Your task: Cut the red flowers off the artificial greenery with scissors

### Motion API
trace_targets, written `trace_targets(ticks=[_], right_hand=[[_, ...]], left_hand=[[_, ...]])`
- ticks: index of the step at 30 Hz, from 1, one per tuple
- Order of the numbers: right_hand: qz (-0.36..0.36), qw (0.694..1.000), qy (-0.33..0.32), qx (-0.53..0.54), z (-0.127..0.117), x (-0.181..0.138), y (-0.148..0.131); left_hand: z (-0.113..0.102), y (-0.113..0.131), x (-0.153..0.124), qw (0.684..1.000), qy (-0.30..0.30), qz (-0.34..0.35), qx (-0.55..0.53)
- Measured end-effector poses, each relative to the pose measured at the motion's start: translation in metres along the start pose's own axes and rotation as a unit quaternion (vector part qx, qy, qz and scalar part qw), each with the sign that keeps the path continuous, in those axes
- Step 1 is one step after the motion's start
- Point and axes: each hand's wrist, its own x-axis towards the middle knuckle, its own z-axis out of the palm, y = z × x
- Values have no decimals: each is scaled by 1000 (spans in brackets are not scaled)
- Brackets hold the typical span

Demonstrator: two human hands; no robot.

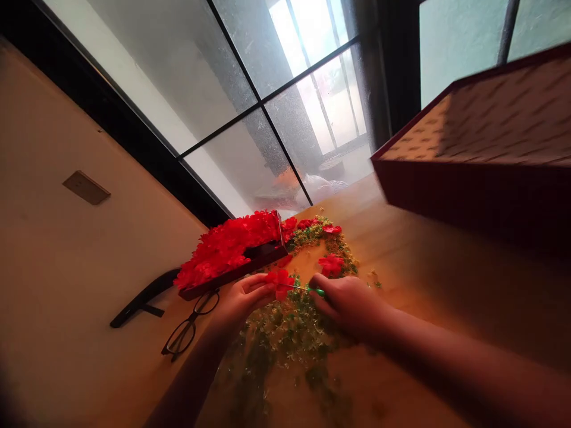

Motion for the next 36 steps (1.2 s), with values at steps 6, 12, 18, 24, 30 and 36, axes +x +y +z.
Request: trace_targets(ticks=[6, 12, 18, 24, 30, 36], right_hand=[[-1, 998, 9, -64, 3, 0, 1], [-5, 1000, 9, -28, 2, 0, 2], [-18, 998, 15, 55, -2, 1, 3], [-44, 998, -5, 48, -2, -2, 0], [-85, 996, -33, 10, -2, -5, -4], [-87, 992, -69, 58, -3, -6, -7]], left_hand=[[14, -6, -5, 998, -17, 53, 23], [28, -7, -15, 985, -101, 71, 123], [9, 2, -11, 973, -1, 130, 193], [17, -5, -12, 981, -50, 109, 156], [22, -10, -17, 972, -50, 127, 192], [26, -6, -23, 925, -28, 229, 303]])
